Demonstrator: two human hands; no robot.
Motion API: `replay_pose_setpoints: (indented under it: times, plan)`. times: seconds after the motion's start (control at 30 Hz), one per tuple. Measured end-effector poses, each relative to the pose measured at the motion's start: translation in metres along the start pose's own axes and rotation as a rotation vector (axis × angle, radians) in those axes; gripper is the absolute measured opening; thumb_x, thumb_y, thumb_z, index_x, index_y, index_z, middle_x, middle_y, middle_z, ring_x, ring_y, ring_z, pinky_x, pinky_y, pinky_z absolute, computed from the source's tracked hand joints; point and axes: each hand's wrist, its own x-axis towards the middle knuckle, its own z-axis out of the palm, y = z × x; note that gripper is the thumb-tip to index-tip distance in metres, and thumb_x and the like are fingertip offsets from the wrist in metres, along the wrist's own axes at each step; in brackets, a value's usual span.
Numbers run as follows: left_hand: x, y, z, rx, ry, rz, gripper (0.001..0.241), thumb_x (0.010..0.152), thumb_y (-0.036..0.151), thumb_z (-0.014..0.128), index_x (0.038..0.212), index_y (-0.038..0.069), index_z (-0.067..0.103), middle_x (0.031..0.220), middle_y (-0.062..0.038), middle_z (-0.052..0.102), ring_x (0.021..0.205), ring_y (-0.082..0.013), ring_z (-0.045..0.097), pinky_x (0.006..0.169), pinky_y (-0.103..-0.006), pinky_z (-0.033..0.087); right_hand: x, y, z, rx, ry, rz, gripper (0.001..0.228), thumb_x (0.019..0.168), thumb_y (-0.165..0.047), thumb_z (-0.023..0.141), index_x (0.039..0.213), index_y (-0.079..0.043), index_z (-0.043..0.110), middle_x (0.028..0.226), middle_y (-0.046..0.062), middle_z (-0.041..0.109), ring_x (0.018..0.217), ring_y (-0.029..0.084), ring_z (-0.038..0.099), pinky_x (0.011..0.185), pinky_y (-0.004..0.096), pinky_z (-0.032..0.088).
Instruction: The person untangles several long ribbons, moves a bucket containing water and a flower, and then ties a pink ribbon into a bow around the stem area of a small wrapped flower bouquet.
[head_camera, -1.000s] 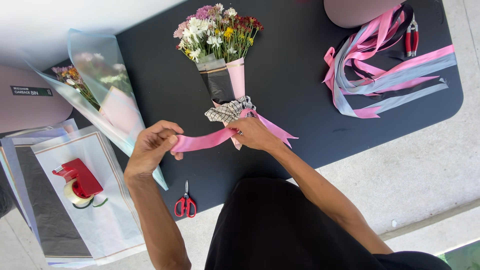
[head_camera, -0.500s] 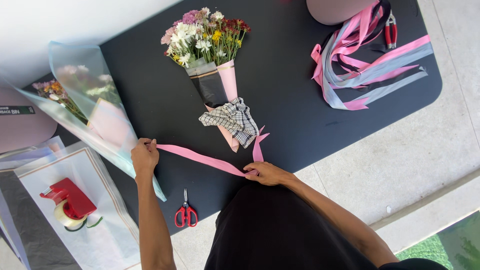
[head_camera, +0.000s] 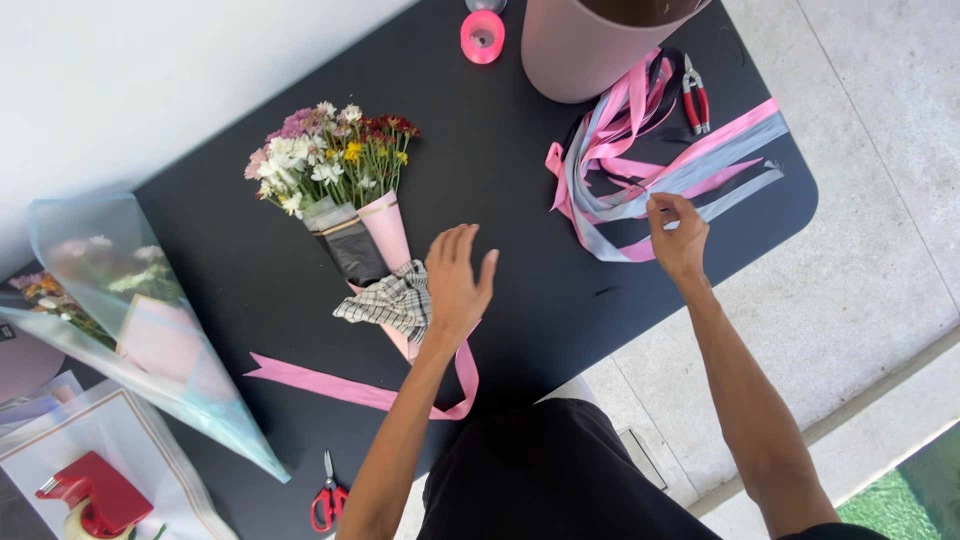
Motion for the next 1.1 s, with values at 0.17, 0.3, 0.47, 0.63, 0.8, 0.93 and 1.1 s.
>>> replay_pose_setpoints:
  times: [0.17,0.3,0.47,0.63,0.8,0.93,1.1]
  plan:
    - [0.083,0.073,0.178,0.036,-0.335,-0.050,0.074,0.111,0.047,0.069,0.168,0.003,0.051,0.165,-0.026,0.056,0.159,-0.0453,0.049,0.126,-0.0651,0.044,0.130,0.053,-0.023,-0.230,0.135,-0.109,0.038,0.113,-0.007,0.084,0.149,-0.006,0.071,0.137,0.020,0.062,0.106,0.042,0.074,0.081,0.055,0.066]
    - [0.140,0.093,0.270,0.217,-0.393,-0.163,0.112,0.097,0.063,0.081,0.177,-0.001,0.036,0.180,-0.027,0.038,0.166,-0.0456,0.038,0.133,-0.0709,0.035,0.195,0.085,-0.020,-0.274,0.065,-0.005,0.064,0.107,-0.017,0.093,0.160,-0.006,0.058,0.145,0.023,0.053,0.128,0.053,0.063,0.106,0.065,0.060]
    - [0.164,0.086,0.327,0.448,-0.418,-0.322,0.125,0.077,0.056,0.100,0.169,0.000,0.038,0.143,-0.016,0.061,0.138,-0.0346,0.053,0.124,-0.0684,0.037,0.241,0.138,0.008,-0.272,-0.159,0.134,0.062,0.104,-0.035,0.091,0.154,-0.011,0.064,0.125,0.015,0.067,0.121,0.049,0.072,0.103,0.064,0.060]
    - [0.152,0.046,0.375,0.528,-0.437,-0.273,0.077,0.074,0.034,0.101,0.136,0.011,0.060,0.119,-0.006,0.065,0.124,-0.0297,0.055,0.118,-0.0673,0.035,0.255,0.140,0.009,-0.247,-0.184,0.131,0.056,0.102,-0.037,0.094,0.143,-0.008,0.070,0.115,0.010,0.064,0.107,0.045,0.077,0.091,0.061,0.065]
    - [0.151,0.049,0.374,0.513,-0.383,-0.088,0.046,0.080,0.016,0.091,0.121,0.016,0.070,0.106,-0.005,0.070,0.106,-0.0266,0.066,0.103,-0.0489,0.046,0.279,0.149,0.002,-0.266,-0.158,0.143,0.055,0.102,-0.038,0.092,0.144,-0.011,0.070,0.116,0.009,0.060,0.109,0.047,0.076,0.091,0.062,0.065]
    - [0.145,0.062,0.349,0.375,-0.541,-0.104,0.056,0.091,0.009,0.085,0.142,0.013,0.062,0.104,-0.011,0.082,0.094,-0.0344,0.083,0.093,-0.0500,0.061,0.282,0.149,0.002,-0.231,-0.128,0.113,0.055,0.103,-0.031,0.094,0.145,-0.007,0.068,0.115,0.011,0.059,0.112,0.047,0.076,0.091,0.061,0.065]
    - [0.123,0.059,0.333,0.256,-0.672,-0.186,0.066,0.096,0.010,0.076,0.159,0.014,0.055,0.111,-0.014,0.081,0.094,-0.0446,0.084,0.085,-0.0619,0.068,0.267,0.117,-0.010,-0.183,-0.083,0.054,0.078,0.110,-0.027,0.093,0.164,-0.002,0.042,0.134,0.025,0.053,0.131,0.055,0.065,0.102,0.071,0.061]
